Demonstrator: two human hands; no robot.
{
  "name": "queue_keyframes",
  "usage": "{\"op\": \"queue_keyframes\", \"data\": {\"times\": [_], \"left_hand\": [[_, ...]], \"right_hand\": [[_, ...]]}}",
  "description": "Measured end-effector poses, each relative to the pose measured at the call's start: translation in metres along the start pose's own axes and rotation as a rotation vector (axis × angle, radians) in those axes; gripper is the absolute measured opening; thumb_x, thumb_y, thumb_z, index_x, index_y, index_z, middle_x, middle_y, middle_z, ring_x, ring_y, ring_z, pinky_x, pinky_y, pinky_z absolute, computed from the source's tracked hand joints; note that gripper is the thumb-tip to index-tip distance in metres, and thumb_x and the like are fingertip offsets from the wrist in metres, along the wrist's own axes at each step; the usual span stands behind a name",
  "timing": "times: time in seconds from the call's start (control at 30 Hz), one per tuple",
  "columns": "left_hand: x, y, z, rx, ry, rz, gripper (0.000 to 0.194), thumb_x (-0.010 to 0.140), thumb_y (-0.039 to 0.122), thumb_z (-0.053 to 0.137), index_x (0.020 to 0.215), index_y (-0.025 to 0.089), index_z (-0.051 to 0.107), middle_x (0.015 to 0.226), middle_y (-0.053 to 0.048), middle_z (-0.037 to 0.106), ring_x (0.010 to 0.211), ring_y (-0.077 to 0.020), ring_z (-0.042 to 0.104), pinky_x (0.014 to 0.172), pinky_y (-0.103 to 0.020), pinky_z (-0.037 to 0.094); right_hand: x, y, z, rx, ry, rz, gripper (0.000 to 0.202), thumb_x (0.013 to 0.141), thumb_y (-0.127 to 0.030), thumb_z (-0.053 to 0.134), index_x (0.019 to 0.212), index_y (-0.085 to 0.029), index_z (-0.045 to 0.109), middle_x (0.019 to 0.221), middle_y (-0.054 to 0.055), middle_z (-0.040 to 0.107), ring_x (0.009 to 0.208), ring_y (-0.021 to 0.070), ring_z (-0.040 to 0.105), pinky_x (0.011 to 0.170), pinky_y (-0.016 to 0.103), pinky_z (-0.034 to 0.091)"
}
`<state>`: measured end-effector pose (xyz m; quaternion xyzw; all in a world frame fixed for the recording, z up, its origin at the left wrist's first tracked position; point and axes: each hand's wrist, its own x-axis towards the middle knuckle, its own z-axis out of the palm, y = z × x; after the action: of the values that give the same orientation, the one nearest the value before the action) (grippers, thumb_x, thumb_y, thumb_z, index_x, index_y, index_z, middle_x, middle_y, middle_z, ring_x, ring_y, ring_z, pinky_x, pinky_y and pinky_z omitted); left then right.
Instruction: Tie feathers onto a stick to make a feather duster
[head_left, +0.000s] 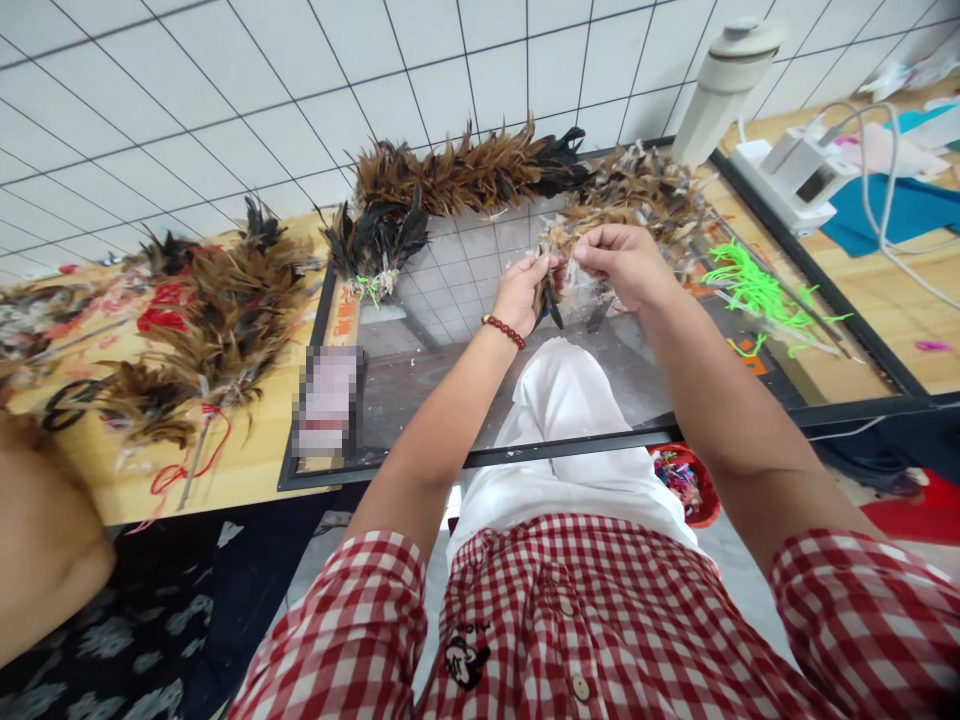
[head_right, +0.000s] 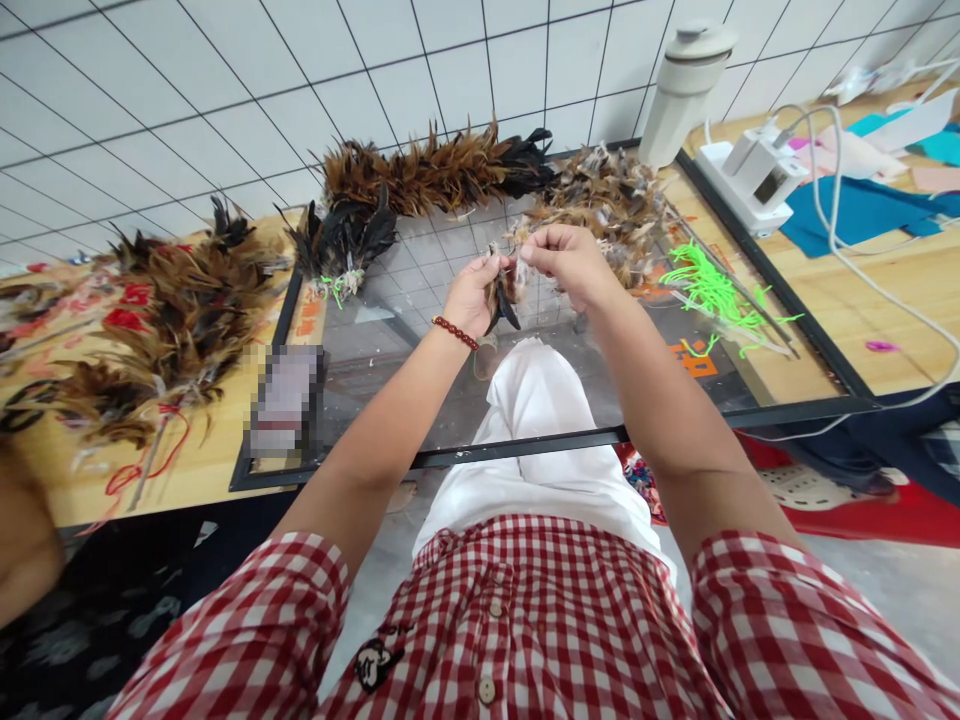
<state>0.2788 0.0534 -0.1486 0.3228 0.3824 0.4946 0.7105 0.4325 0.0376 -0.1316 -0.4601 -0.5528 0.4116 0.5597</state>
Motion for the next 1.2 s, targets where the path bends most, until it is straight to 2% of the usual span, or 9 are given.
{"op": "queue_keyframes", "data": {"times": [0.1, 0.23, 0.47, 0.63, 0.77, 0.87, 0.97, 1.07, 1.2], "left_hand": [[-0.001, 0.000, 0.001, 0.054, -0.029, -0.015, 0.020, 0.089, 0.032, 0.073, 0.081, 0.016, 0.065, 0.080, -0.005, 0.073, 0.087, -0.0189, 0.074, 0.074, -0.029, 0.061], [-0.003, -0.001, 0.002, 0.112, -0.093, -0.023, 0.019, 0.092, 0.030, 0.070, 0.080, 0.017, 0.064, 0.078, -0.006, 0.073, 0.084, -0.0193, 0.075, 0.070, -0.029, 0.060], [-0.010, 0.001, 0.005, 0.154, -0.142, -0.058, 0.018, 0.091, 0.033, 0.071, 0.088, 0.016, 0.066, 0.071, -0.002, 0.069, 0.068, -0.0123, 0.071, 0.065, -0.023, 0.057], [-0.015, 0.008, 0.004, 0.175, -0.170, -0.066, 0.021, 0.091, 0.033, 0.072, 0.083, 0.015, 0.064, 0.060, 0.004, 0.059, 0.050, -0.0044, 0.057, 0.056, -0.017, 0.050], [-0.019, 0.012, 0.005, 0.202, -0.247, -0.068, 0.024, 0.092, 0.032, 0.070, 0.077, 0.015, 0.061, 0.058, 0.005, 0.057, 0.046, -0.0042, 0.053, 0.052, -0.017, 0.047], [-0.022, 0.010, 0.008, 0.226, -0.262, -0.071, 0.024, 0.091, 0.031, 0.071, 0.076, 0.015, 0.061, 0.059, 0.005, 0.058, 0.048, -0.0046, 0.055, 0.054, -0.018, 0.047], [-0.021, 0.009, 0.010, 0.253, -0.226, -0.041, 0.024, 0.091, 0.029, 0.071, 0.075, 0.015, 0.061, 0.059, 0.005, 0.057, 0.048, -0.0043, 0.053, 0.053, -0.018, 0.046], [-0.015, 0.011, 0.007, 0.239, -0.109, 0.019, 0.022, 0.093, 0.031, 0.068, 0.078, 0.016, 0.062, 0.058, 0.006, 0.053, 0.047, -0.0037, 0.050, 0.050, -0.016, 0.043], [-0.001, 0.019, -0.005, 0.165, 0.078, 0.118, 0.020, 0.095, 0.037, 0.065, 0.085, 0.019, 0.063, 0.060, 0.006, 0.050, 0.051, -0.0051, 0.052, 0.052, -0.017, 0.043]], "right_hand": [[-0.003, -0.005, 0.002, -0.007, -0.043, -0.055, 0.027, 0.069, -0.035, 0.088, 0.070, -0.017, 0.067, 0.065, -0.001, 0.059, 0.060, 0.0102, 0.052, 0.059, 0.027, 0.043], [-0.005, -0.005, 0.009, 0.022, -0.012, -0.091, 0.027, 0.074, -0.040, 0.085, 0.073, -0.019, 0.067, 0.067, 0.000, 0.060, 0.062, 0.0137, 0.057, 0.059, 0.031, 0.049], [-0.005, -0.001, 0.010, 0.026, -0.021, -0.082, 0.032, 0.071, -0.047, 0.087, 0.073, -0.021, 0.068, 0.065, 0.000, 0.061, 0.064, 0.0157, 0.060, 0.057, 0.031, 0.051], [-0.002, 0.000, 0.007, 0.018, 0.054, -0.055, 0.034, 0.073, -0.049, 0.086, 0.075, -0.019, 0.071, 0.064, -0.001, 0.059, 0.060, 0.0102, 0.052, 0.056, 0.026, 0.045], [-0.006, -0.004, 0.009, 0.051, -0.073, 0.019, 0.041, 0.071, -0.056, 0.086, 0.076, -0.018, 0.070, 0.062, -0.002, 0.058, 0.055, 0.0087, 0.048, 0.051, 0.024, 0.040], [-0.009, -0.007, 0.012, 0.047, -0.085, -0.008, 0.045, 0.069, -0.058, 0.087, 0.070, -0.018, 0.065, 0.062, -0.001, 0.057, 0.057, 0.0103, 0.051, 0.053, 0.026, 0.043], [-0.006, -0.003, 0.014, 0.007, -0.013, -0.032, 0.046, 0.070, -0.059, 0.085, 0.067, -0.019, 0.062, 0.061, -0.001, 0.056, 0.058, 0.0112, 0.051, 0.055, 0.026, 0.044], [0.000, 0.010, 0.011, -0.068, 0.088, -0.061, 0.040, 0.075, -0.056, 0.081, 0.070, -0.020, 0.064, 0.062, -0.001, 0.057, 0.061, 0.0117, 0.050, 0.059, 0.027, 0.044], [0.006, 0.029, 0.005, -0.355, 0.103, -0.088, 0.020, 0.075, -0.036, 0.079, 0.073, -0.019, 0.069, 0.070, 0.001, 0.064, 0.066, 0.0142, 0.054, 0.069, 0.031, 0.046]]}}
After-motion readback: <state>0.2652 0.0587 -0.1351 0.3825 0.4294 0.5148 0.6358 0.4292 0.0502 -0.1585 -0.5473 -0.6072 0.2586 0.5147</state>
